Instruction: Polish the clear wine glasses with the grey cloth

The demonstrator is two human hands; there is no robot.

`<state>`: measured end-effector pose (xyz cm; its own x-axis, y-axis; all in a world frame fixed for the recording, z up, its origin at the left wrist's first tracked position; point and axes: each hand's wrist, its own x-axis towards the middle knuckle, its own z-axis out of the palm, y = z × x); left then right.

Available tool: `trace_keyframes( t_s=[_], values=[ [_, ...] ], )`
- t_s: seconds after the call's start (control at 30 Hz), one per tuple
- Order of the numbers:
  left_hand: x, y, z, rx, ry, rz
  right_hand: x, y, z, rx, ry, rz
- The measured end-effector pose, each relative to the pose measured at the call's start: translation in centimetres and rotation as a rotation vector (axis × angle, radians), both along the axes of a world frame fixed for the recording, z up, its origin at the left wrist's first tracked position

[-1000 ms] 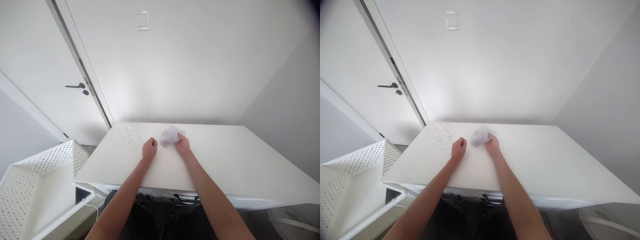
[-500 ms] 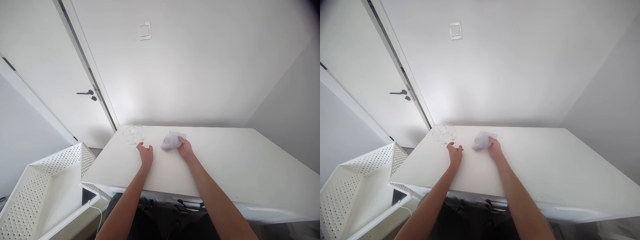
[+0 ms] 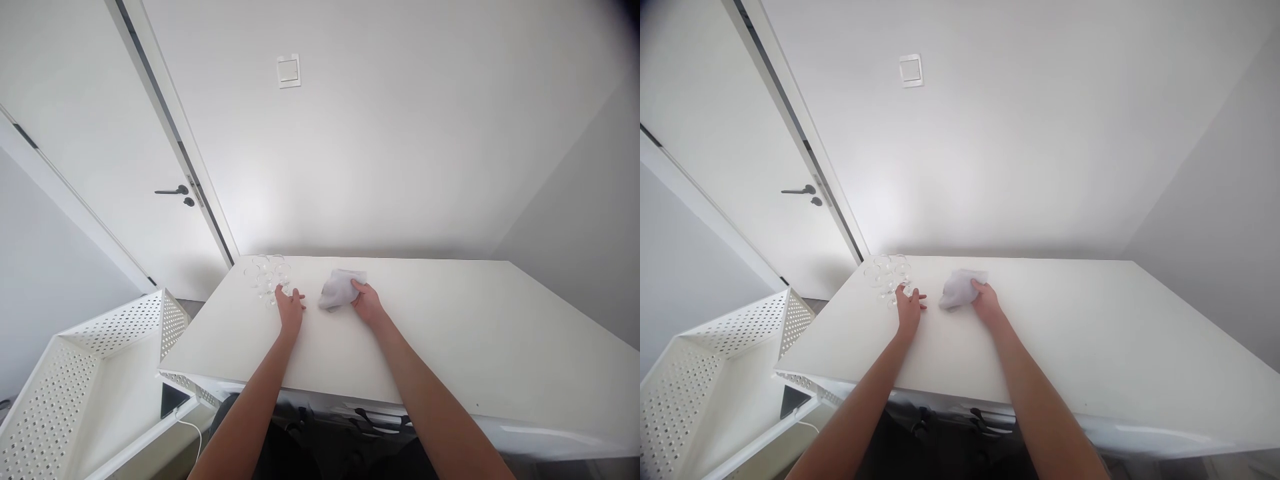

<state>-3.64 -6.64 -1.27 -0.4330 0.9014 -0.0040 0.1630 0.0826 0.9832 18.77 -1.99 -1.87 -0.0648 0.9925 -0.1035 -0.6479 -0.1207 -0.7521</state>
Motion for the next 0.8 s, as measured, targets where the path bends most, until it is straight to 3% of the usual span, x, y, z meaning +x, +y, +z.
trace_keyframes(
  t_s=[0.23, 0.43, 0.63, 0.8],
  values=[
    [0.2, 1.2, 0.1, 0.137, -0.107, -0.007, -0.1, -0.2, 0.3, 0.028, 0.008, 0.037],
    [1.6, 1.2, 0.9, 0.231, -0.209, -0.148, -0.1, 0.0, 0.2, 0.070, 0.023, 0.014],
    [4.8, 3.6, 1.6, 0.269, -0.164, -0.335, -0.4, 0.4, -0.2, 0.117, -0.060, -0.205],
    [7.2, 5.5, 0.6, 0.288, 0.082, -0.411, -0.5, -0.3, -0.2, 0.198, -0.366, -0.279]
  ],
)
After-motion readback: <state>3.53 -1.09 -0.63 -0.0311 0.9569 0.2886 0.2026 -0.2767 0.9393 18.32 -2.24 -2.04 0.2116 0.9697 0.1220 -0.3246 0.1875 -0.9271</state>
